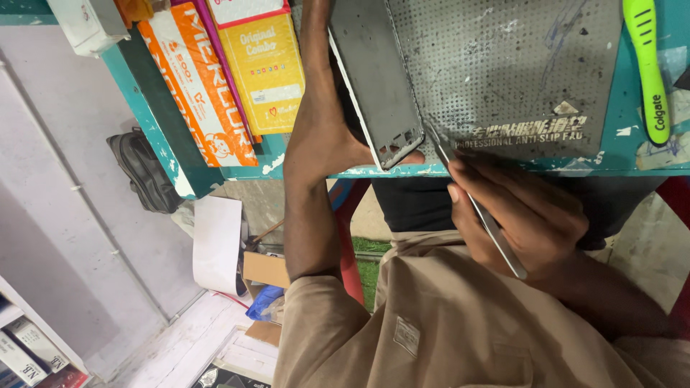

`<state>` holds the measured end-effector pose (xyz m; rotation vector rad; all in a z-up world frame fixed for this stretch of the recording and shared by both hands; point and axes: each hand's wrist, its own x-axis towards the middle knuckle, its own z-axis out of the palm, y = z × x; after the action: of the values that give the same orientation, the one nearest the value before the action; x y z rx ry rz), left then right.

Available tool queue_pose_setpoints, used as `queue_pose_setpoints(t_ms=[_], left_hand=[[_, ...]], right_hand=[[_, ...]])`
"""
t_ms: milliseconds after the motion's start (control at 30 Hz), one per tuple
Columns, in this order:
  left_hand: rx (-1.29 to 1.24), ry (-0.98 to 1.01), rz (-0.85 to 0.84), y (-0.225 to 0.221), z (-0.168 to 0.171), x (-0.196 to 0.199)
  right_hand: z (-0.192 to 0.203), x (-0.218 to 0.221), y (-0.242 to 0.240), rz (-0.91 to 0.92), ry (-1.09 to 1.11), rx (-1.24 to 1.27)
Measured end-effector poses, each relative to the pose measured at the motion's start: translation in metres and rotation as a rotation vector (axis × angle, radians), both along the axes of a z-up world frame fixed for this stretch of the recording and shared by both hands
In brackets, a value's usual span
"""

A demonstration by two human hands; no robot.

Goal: The person holds a disassembled phone frame and uses a metal tool to scrape adhesive residue from the inner edges. The person rotates the frame to access different sides while continuing to scrape the surface.

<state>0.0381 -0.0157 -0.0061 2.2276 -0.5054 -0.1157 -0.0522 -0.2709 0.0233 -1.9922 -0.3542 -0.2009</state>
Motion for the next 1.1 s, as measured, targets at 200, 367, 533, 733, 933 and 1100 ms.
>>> queue_pose_setpoints(t_ms=[200, 367, 533, 733, 933, 1100], left_hand=[[-0.041, 0.027, -0.009, 0.000, 0.001, -0.001], [-0.012, -0.005, -0.013, -0.001, 0.002, 0.001], [-0.030, 0.025, -0.001, -0.001, 0.002, -0.001], [-0.068, 0.039, 0.001, -0.001, 0.001, 0.000], [-0.112, 0.073, 0.004, -0.001, 0.001, -0.001], [-0.083, 0.022, -0.012, 0.000, -0.001, -0.002]], right_hand=[[-0.002, -0.008, -0.006, 0.039, 0.025, -0.004], [-0.008, -0.009, -0.004, 0.013, 0.034, 0.013], [-0.009, -0.008, -0.003, 0.003, 0.044, 0.028], [-0.009, -0.009, -0.006, 0.000, 0.064, 0.076], [-0.013, -0.011, -0.008, -0.004, 0.029, 0.061], [-0.016, -0.012, -0.008, -0.014, 0.017, 0.033]])
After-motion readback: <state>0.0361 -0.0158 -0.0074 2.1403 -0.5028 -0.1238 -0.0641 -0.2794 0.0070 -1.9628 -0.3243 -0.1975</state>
